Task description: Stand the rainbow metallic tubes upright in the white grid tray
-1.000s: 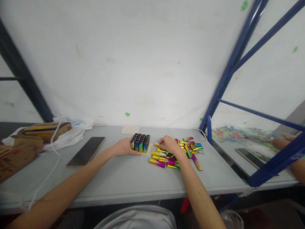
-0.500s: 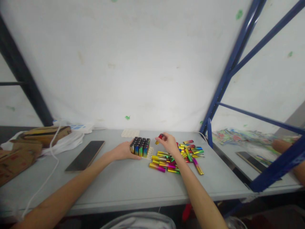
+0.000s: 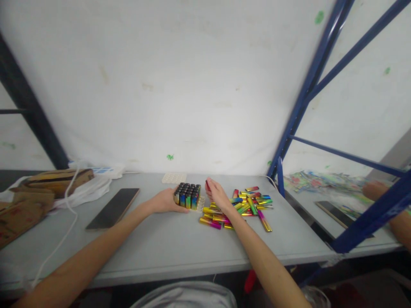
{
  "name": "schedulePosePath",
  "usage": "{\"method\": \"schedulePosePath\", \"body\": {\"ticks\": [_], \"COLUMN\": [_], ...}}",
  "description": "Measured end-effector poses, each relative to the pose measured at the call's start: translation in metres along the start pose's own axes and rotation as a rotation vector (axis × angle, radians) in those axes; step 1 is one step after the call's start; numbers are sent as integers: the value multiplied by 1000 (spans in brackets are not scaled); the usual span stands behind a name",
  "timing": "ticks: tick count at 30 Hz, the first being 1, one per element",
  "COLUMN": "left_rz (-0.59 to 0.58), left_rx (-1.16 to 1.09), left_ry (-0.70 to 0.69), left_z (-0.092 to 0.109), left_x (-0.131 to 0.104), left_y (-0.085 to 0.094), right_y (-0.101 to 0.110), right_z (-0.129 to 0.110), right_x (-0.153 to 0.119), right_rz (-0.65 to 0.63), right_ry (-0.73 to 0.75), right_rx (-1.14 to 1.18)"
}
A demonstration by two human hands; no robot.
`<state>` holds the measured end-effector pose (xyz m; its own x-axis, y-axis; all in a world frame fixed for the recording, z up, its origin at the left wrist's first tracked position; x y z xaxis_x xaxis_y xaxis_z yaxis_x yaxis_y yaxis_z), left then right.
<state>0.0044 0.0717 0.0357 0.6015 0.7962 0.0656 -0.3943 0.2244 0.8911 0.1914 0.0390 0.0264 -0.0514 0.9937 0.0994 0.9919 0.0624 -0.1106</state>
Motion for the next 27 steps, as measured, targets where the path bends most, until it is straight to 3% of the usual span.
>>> {"method": "schedulePosePath", "body": {"ticks": [5,10,22,27], "left_rz": [0,-6,-52,-68], "left_rx": [-36,-69,-127,-146], "left_ry": [-46,-113,-140,-144], "left_z": [1,2,1,1], "left_x": [1,3,3,3], "left_y": [2,2,0,0], "right_y": [7,8,12,14], "right_z": [7,5,-7,-14], "right_x": [-2,-6,4,5], "right_rz": [127,174,151,120], "right_ry": [-79,-86,94,249], "right_rx": [-68,-88,-81,-265]}}
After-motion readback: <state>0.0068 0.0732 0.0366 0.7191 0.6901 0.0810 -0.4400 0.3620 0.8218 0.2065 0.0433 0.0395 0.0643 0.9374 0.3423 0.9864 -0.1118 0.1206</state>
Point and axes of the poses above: each hand's wrist, its own x-axis towards the middle knuckle, its own y-axis out of the back of the hand, z = x × y, the point moved 9 cm from there along x, towards the middle knuckle, and after that the axes turned 5 degrees about x, right-handed, at the moved point
